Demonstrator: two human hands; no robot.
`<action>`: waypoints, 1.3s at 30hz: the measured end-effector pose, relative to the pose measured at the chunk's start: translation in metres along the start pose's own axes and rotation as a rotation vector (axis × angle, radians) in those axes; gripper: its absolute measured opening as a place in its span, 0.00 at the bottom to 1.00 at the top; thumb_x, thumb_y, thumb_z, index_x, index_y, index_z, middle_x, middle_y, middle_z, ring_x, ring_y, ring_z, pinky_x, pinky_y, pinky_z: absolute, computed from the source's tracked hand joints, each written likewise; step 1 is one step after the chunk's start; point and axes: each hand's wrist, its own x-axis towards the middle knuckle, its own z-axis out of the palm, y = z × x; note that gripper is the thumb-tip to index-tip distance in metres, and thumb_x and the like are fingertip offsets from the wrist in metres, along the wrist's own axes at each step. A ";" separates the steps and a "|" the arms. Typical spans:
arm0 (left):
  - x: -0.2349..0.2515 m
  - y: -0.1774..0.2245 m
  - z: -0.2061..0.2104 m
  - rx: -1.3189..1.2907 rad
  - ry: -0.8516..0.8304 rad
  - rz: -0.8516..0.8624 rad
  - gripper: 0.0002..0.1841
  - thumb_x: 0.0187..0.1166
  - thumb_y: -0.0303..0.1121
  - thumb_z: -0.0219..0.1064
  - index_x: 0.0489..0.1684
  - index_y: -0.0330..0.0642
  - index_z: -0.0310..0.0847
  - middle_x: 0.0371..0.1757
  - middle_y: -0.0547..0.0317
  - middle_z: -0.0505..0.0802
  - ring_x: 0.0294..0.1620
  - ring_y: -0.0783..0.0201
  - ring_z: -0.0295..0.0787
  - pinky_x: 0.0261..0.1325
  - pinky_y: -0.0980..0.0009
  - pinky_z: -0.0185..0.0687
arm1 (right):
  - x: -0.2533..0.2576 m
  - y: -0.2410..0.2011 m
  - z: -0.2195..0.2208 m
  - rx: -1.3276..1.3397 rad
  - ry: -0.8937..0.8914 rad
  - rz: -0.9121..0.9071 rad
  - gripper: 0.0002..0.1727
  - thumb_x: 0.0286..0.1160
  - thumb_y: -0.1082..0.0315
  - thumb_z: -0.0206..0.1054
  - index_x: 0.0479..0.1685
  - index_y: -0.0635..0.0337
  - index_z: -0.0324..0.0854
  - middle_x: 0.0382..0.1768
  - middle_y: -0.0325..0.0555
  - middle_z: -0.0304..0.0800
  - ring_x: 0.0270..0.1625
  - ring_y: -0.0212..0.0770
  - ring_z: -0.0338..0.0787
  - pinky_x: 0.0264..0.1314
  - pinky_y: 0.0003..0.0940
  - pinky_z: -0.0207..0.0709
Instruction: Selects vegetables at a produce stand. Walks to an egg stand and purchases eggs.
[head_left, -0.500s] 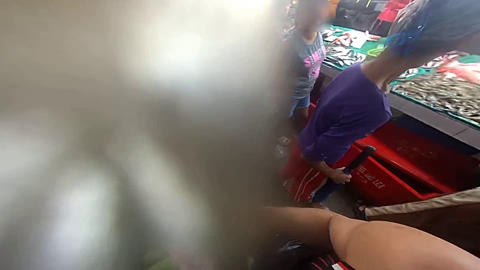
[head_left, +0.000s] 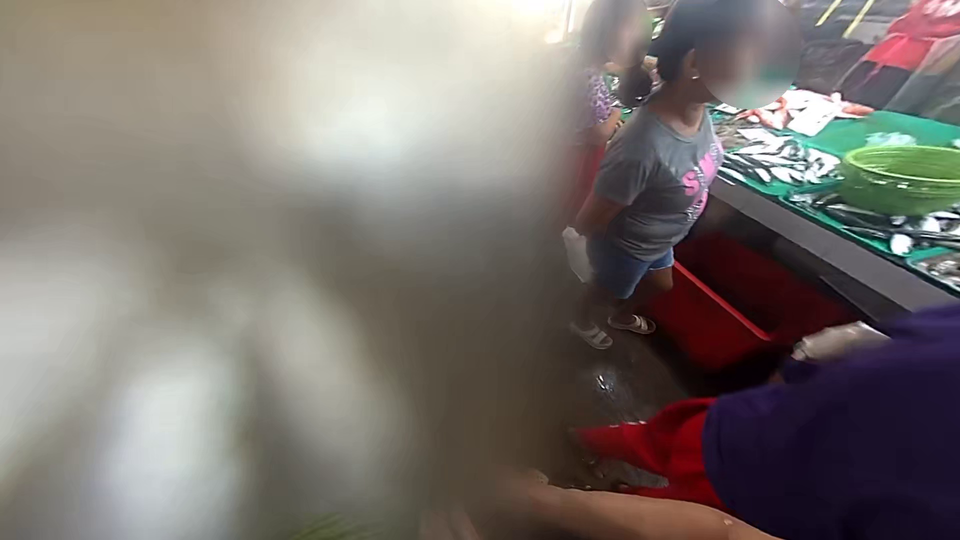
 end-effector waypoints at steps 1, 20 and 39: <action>0.013 0.006 0.027 -0.005 0.020 0.017 0.14 0.93 0.36 0.52 0.51 0.34 0.77 0.32 0.53 0.89 0.27 0.65 0.88 0.31 0.68 0.88 | 0.008 -0.004 -0.016 -0.013 0.012 0.026 0.31 0.77 0.46 0.69 0.65 0.65 0.73 0.45 0.51 0.84 0.39 0.41 0.85 0.44 0.42 0.82; 0.341 0.143 0.353 -0.133 -0.456 -0.325 0.33 0.93 0.39 0.18 0.88 0.32 0.56 0.82 0.36 0.76 0.82 0.50 0.73 0.84 0.56 0.67 | 0.252 -0.173 -0.333 0.283 0.464 -0.148 0.12 0.71 0.75 0.62 0.50 0.67 0.83 0.42 0.48 0.93 0.43 0.40 0.93 0.50 0.40 0.90; 0.782 0.261 0.650 -0.117 -0.793 -0.186 0.32 0.92 0.42 0.27 0.72 0.28 0.71 0.70 0.40 0.87 0.72 0.50 0.85 0.77 0.54 0.79 | 0.615 -0.370 -0.669 0.357 0.728 -0.219 0.13 0.69 0.74 0.58 0.50 0.65 0.81 0.40 0.46 0.94 0.41 0.39 0.94 0.46 0.40 0.92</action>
